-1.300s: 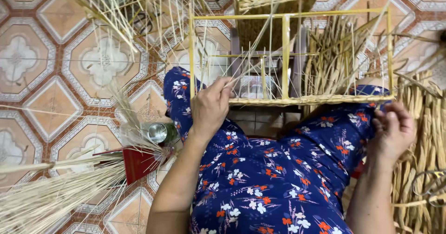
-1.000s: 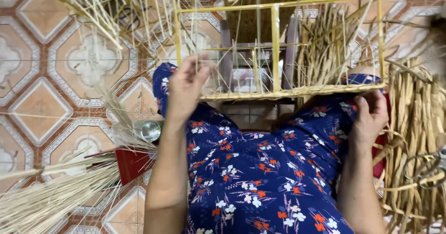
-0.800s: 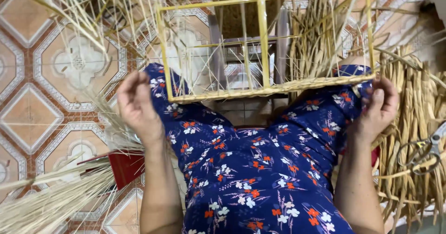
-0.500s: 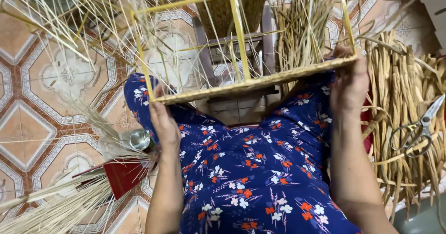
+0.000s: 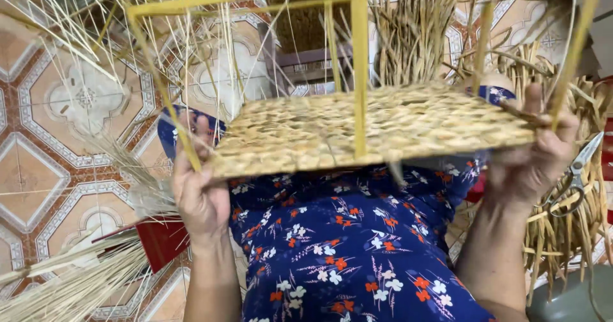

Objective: The person weaves dried plant fibers around a rectangular frame by hand, pulling individual strands through the structure and tucking them into the existing weave. They rotate the frame to work on different sides, occasionally using shears to trim excess material.

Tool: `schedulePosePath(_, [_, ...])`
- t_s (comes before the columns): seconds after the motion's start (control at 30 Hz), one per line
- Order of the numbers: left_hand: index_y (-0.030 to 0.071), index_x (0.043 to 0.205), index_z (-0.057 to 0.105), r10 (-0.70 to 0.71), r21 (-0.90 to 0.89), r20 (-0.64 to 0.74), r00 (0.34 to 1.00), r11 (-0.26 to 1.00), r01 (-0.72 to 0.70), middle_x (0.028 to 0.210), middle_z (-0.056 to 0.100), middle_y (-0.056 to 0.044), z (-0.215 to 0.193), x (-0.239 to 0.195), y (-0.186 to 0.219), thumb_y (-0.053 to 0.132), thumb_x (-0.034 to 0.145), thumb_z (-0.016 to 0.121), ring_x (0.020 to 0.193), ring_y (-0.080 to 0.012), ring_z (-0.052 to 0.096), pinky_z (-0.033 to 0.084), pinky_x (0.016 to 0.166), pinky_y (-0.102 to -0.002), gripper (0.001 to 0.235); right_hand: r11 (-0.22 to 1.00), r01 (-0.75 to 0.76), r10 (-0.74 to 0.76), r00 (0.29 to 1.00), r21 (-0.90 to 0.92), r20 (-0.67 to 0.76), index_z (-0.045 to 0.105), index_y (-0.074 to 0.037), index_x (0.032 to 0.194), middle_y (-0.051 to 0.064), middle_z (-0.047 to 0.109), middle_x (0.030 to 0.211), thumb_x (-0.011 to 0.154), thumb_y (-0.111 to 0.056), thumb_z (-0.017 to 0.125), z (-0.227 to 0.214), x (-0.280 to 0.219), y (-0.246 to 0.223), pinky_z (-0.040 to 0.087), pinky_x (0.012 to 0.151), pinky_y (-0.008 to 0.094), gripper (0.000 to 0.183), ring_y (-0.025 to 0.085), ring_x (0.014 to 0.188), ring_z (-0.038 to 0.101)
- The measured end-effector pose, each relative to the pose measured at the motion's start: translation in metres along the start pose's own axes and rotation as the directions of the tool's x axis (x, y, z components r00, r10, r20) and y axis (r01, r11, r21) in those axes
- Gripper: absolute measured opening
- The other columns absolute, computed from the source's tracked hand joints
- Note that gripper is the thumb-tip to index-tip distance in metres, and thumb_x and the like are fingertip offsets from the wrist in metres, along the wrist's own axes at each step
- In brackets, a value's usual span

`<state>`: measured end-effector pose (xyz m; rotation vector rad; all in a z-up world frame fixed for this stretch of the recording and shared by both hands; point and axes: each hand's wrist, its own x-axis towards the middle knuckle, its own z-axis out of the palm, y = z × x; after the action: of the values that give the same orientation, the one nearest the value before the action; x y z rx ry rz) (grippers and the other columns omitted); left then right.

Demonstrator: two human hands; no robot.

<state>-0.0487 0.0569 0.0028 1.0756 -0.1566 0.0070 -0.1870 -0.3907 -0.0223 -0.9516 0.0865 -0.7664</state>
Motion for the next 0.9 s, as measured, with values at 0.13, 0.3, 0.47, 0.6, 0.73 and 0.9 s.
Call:
schedulePosePath(0.13, [0.002,0.13,0.068,0.052,-0.043,0.116,0.992,0.998,-0.047,0.177,0.029,-0.008,-0.029,-0.017,-0.016,-0.004,0.089,0.055,0.166,-0.0296,0.03,0.028,0.14,-0.05,0.044,0.985,0.026,-0.036,0.998,-0.173,-0.054,0.066,-0.008,0.119,0.01,0.057,0.151,0.087,-0.001,0.058,0.032,-0.005,-0.032,0.052,0.113,0.04,0.034,0.02,0.13,0.062])
schedulePosePath(0.3, [0.023,0.136,0.061,-0.256,0.296,-0.058,0.965,0.919,0.262,0.174,0.024,-0.003,-0.039,-0.025,-0.025,0.007,0.08,0.072,0.113,-0.0346,0.054,0.044,0.109,-0.053,0.059,0.925,0.087,-0.068,0.996,-0.37,0.064,0.065,-0.009,0.124,0.012,0.051,0.161,0.077,0.011,0.053,-0.017,-0.022,-0.008,0.041,0.13,0.04,0.052,0.024,0.141,0.057])
schedulePosePath(0.47, [0.011,0.11,0.072,-0.101,0.524,0.119,0.988,0.851,0.024,0.17,0.035,-0.013,-0.087,-0.065,-0.072,0.008,0.092,0.074,0.156,-0.0306,0.036,0.034,0.128,-0.047,0.018,0.962,-0.025,0.037,0.999,-0.273,0.038,0.064,-0.006,0.118,0.016,0.051,0.16,0.082,0.019,0.054,-0.046,-0.042,0.006,0.043,0.126,0.042,0.046,0.025,0.144,0.055])
schedulePosePath(0.6, [0.017,0.097,0.07,-0.099,0.712,0.102,0.99,0.702,-0.003,0.162,0.045,-0.014,-0.087,-0.076,-0.083,0.01,0.088,0.08,0.149,-0.0314,0.045,0.043,0.121,-0.044,0.016,0.922,-0.105,0.06,0.99,-0.372,-0.129,0.066,0.0,0.14,0.018,0.062,0.13,0.076,0.024,0.054,-0.059,-0.059,0.012,0.046,0.119,0.036,0.07,0.023,0.124,0.061])
schedulePosePath(0.73, [0.015,0.095,0.07,-0.013,0.767,0.161,0.987,0.63,-0.118,0.158,0.051,-0.014,-0.091,-0.081,-0.086,0.01,0.085,0.083,0.147,-0.032,0.049,0.039,0.122,-0.045,0.017,0.923,-0.112,0.056,0.985,-0.368,-0.161,0.062,0.002,0.13,0.014,0.062,0.146,0.079,0.022,0.057,-0.083,-0.065,0.026,0.047,0.115,0.038,0.055,0.022,0.131,0.061])
schedulePosePath(0.9, [0.014,0.097,0.072,-0.075,0.705,0.117,0.99,0.708,-0.03,0.155,0.052,-0.011,-0.081,-0.081,-0.076,0.008,0.089,0.079,0.146,-0.0298,0.047,0.037,0.125,-0.045,0.012,0.917,-0.078,0.008,0.984,-0.392,-0.177,0.07,0.002,0.134,0.012,0.06,0.109,0.082,0.025,0.056,-0.08,-0.066,0.024,0.047,0.113,0.032,0.058,0.02,0.112,0.061])
